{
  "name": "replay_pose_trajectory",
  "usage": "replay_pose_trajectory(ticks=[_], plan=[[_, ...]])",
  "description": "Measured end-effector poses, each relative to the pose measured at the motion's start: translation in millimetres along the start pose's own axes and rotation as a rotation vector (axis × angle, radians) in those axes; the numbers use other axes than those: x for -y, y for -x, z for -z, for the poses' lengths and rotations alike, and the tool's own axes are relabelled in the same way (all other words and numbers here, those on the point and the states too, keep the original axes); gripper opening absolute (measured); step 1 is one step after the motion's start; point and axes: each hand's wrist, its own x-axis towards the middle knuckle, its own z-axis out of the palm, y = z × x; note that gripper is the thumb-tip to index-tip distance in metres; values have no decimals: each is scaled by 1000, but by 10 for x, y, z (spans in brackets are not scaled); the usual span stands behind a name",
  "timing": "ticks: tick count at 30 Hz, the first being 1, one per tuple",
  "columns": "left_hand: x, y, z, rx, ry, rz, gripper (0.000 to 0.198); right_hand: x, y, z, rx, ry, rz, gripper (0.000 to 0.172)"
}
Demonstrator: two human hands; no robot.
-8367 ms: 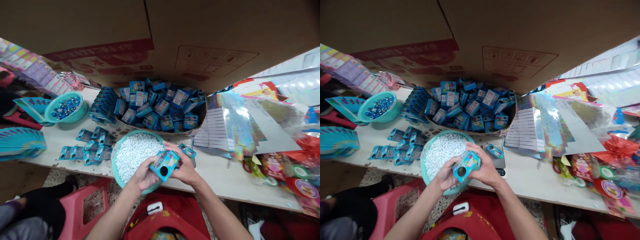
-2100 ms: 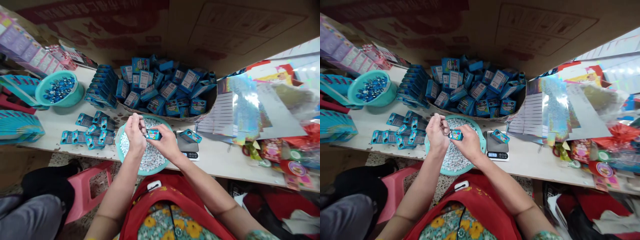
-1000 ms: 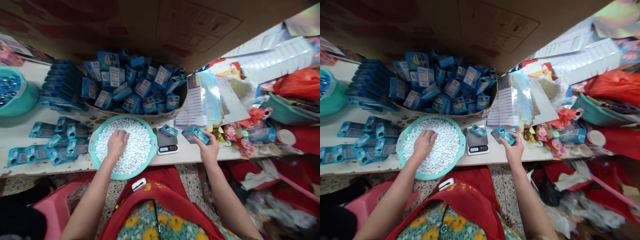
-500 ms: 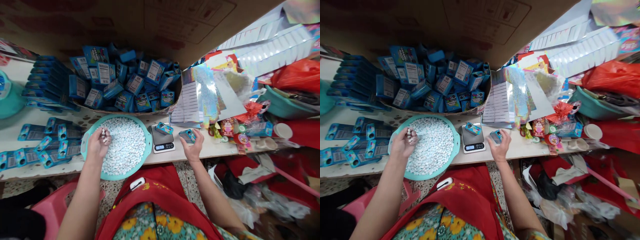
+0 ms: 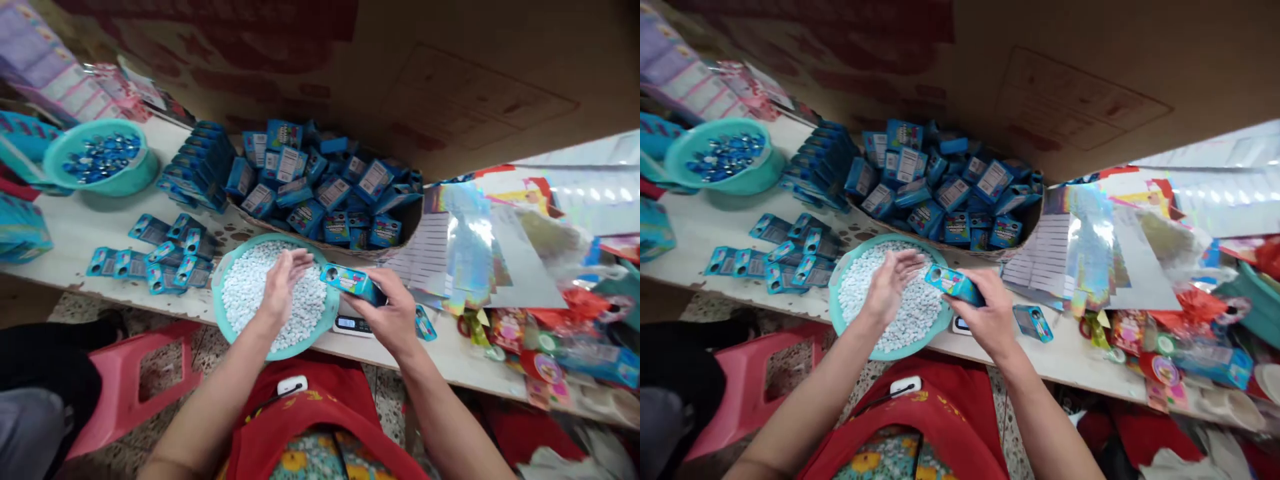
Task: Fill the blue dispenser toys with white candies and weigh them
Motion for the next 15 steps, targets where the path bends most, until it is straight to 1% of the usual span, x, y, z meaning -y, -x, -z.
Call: replay_pose_trajectory(ticks=[2,4,6,9,12,15], plan=[[-21,4,-119,-24,241,117,50,200,-104,-118,148,53,73,35],[-25,-15,-140,-103,379,184,40,296,-169,-248,240,96,100,34],[-18,-31,-93,-156,492,180,32,330,-200,-335,249,106,106,36],[2,-37,-2,-199,599,151,24,331,-200,-389,255,82,99,39],[35,-36,44,-261,596,195,18,313,-164,-422,268,57,33,40],[70,-32,55,-235,591,192,10,279,-128,-459,233,13,-38,40]])
